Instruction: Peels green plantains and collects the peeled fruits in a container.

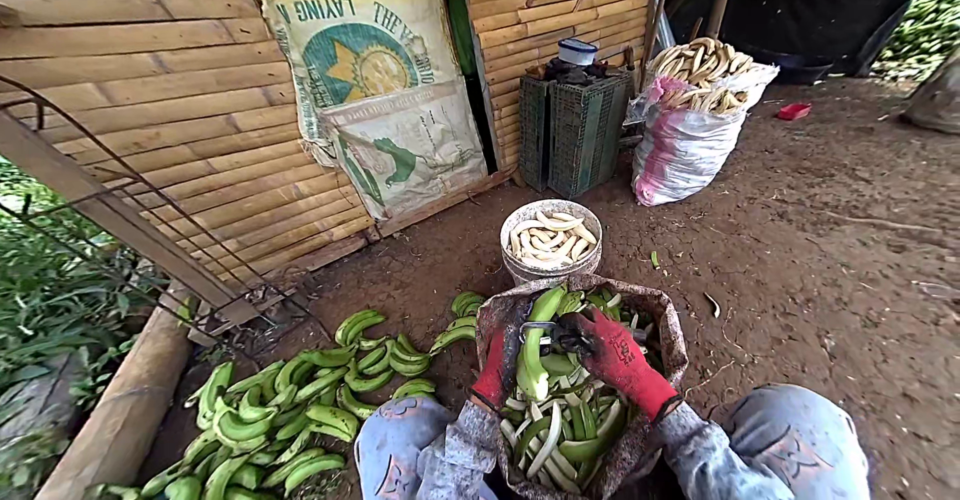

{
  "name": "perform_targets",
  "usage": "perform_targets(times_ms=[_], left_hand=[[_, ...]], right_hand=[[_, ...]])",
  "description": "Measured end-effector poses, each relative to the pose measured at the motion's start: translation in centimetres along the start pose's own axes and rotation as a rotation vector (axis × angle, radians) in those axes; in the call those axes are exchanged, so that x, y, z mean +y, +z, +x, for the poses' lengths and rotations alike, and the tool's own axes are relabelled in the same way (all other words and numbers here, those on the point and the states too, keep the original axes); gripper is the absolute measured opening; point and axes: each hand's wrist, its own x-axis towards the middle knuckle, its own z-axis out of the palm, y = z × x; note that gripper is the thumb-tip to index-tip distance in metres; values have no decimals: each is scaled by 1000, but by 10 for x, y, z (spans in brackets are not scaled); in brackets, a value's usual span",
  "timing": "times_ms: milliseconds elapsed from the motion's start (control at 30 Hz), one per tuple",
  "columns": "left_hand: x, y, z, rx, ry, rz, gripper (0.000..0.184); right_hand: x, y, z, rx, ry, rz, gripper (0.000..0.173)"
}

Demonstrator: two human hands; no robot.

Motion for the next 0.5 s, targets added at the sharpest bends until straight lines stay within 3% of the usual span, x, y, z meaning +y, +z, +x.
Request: perform_targets(times_ms=[100, 167, 267, 367, 433, 500], left_hand=[[-14, 15, -14, 128, -83, 51, 40], [-13, 15, -18, 101, -85, 64, 41], [-28, -1, 11, 174, -54, -133, 37], [-28, -12, 30, 159, 44, -256, 36], [-25, -14, 20, 80, 33, -276, 35], [-18, -10, -7, -74, -79, -164, 36]], right_hand=[[16, -9, 18, 128, 235, -75, 47], [30, -26, 29, 211, 384, -39, 46], [26, -28, 15, 228, 226, 174, 38], [5, -2, -10, -17, -39, 424, 29], [-1, 11, -12, -96, -56, 329, 30], [3, 0, -1, 27, 44, 69, 38]])
